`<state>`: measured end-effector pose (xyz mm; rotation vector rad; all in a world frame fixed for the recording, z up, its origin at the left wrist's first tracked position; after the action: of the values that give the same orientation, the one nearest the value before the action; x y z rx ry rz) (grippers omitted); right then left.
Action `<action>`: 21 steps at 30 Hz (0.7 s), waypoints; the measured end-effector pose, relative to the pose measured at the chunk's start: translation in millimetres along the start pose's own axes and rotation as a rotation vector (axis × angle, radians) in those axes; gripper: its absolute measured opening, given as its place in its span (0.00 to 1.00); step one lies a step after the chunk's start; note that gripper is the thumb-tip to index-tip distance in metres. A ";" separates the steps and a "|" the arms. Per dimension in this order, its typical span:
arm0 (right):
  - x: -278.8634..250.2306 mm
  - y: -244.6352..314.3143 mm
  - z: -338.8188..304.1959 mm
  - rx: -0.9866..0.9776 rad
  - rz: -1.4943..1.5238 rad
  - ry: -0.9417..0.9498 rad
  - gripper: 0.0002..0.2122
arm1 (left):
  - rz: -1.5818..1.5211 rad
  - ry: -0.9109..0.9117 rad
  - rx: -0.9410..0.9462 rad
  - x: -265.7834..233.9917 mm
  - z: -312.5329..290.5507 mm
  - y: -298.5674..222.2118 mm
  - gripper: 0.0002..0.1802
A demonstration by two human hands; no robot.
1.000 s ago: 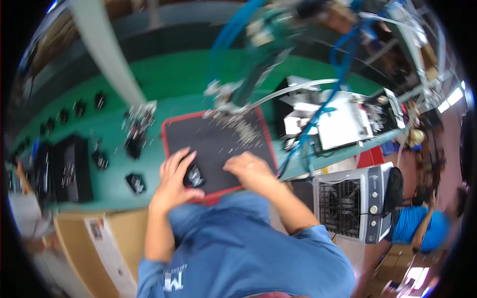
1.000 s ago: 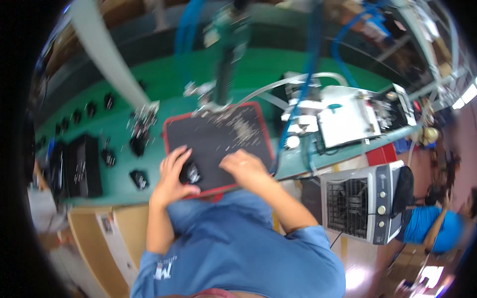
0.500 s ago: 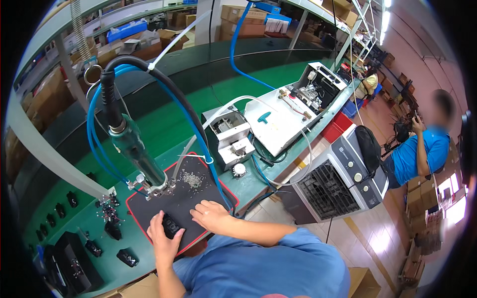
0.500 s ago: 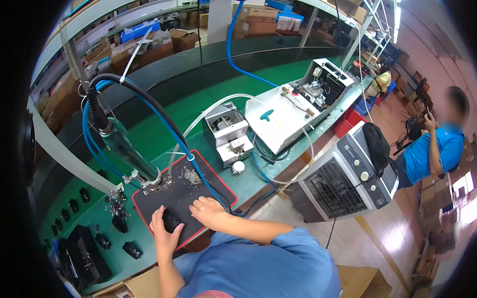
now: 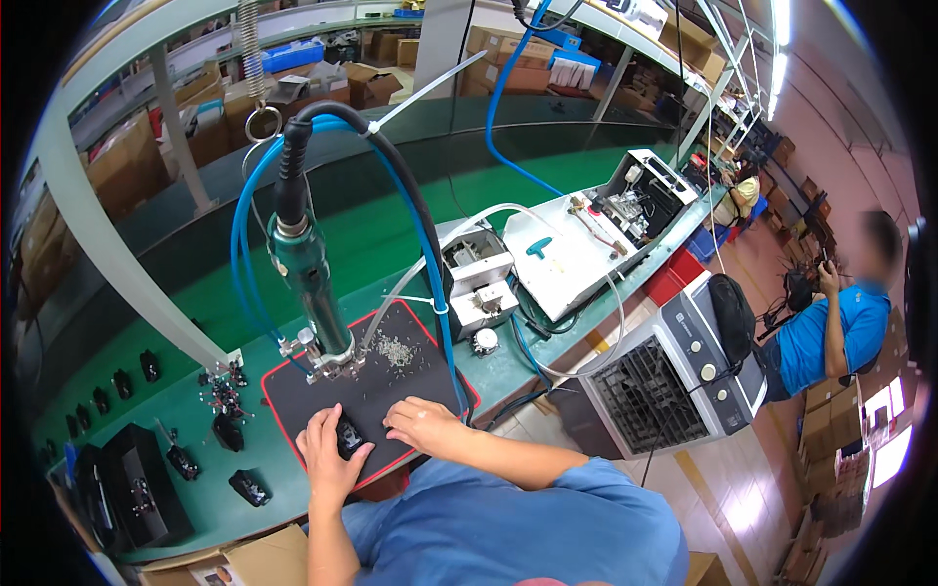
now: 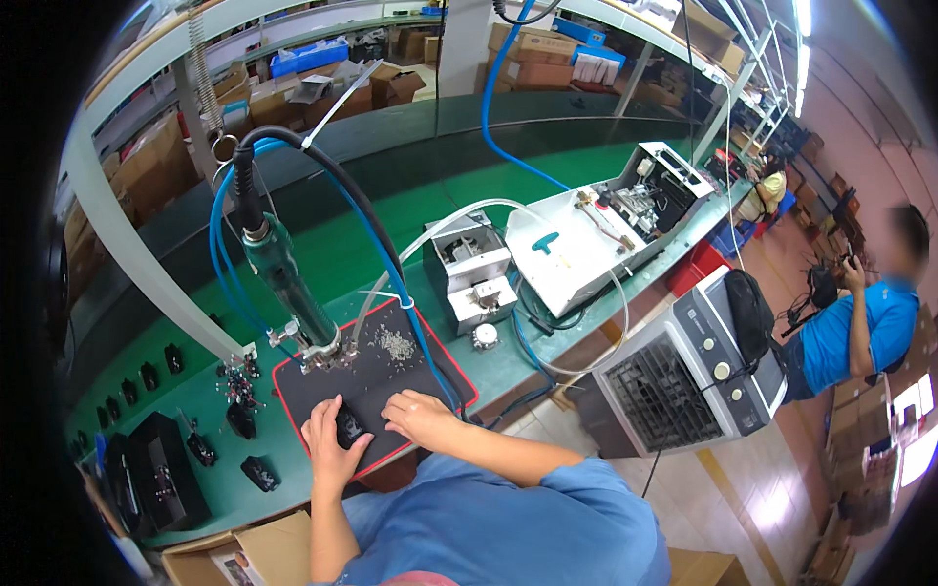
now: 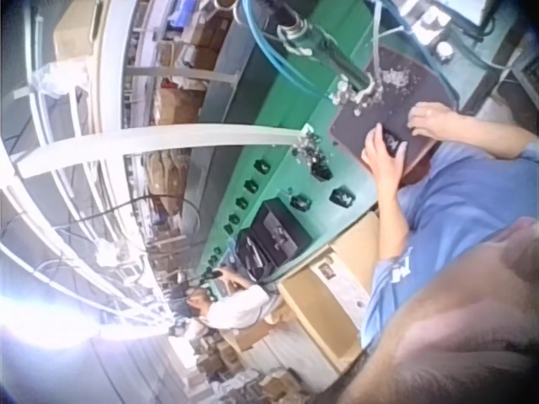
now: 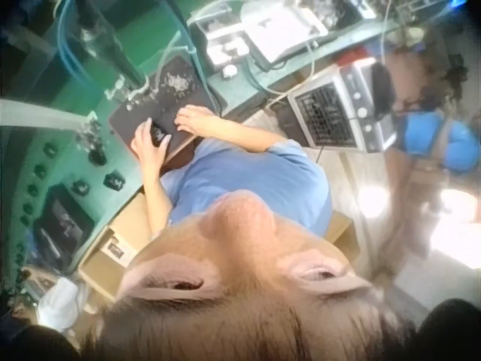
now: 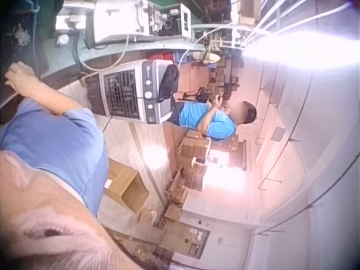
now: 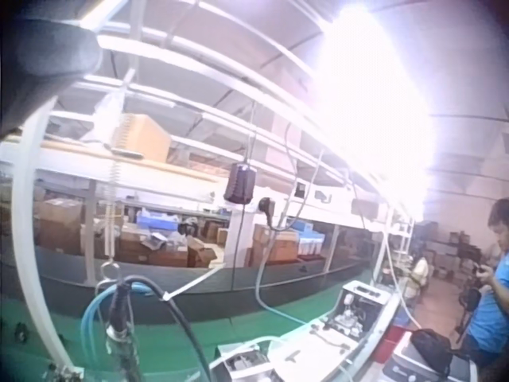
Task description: Manually assemble components and use a pneumatic screw driver to fasten parts on an assembly line.
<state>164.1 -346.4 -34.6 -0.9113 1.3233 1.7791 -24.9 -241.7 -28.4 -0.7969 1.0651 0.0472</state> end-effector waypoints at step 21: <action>-22.3 47.6 39.8 -0.044 0.032 -0.037 0.08 | -0.107 -0.026 0.041 5.1 1.2 5.0 0.49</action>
<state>129.0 -320.8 15.1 -0.8813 1.2864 1.8470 -23.4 -239.1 -35.0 -0.8131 0.9942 -0.0551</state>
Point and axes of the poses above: each hand's wrist, its own z-axis towards the middle knuckle, its own x-axis out of the palm, y = z × x, the point moved 3 cm from there along z, towards the middle knuckle, and after that the axes turned 10 degrees about y, right-handed, at the moved point
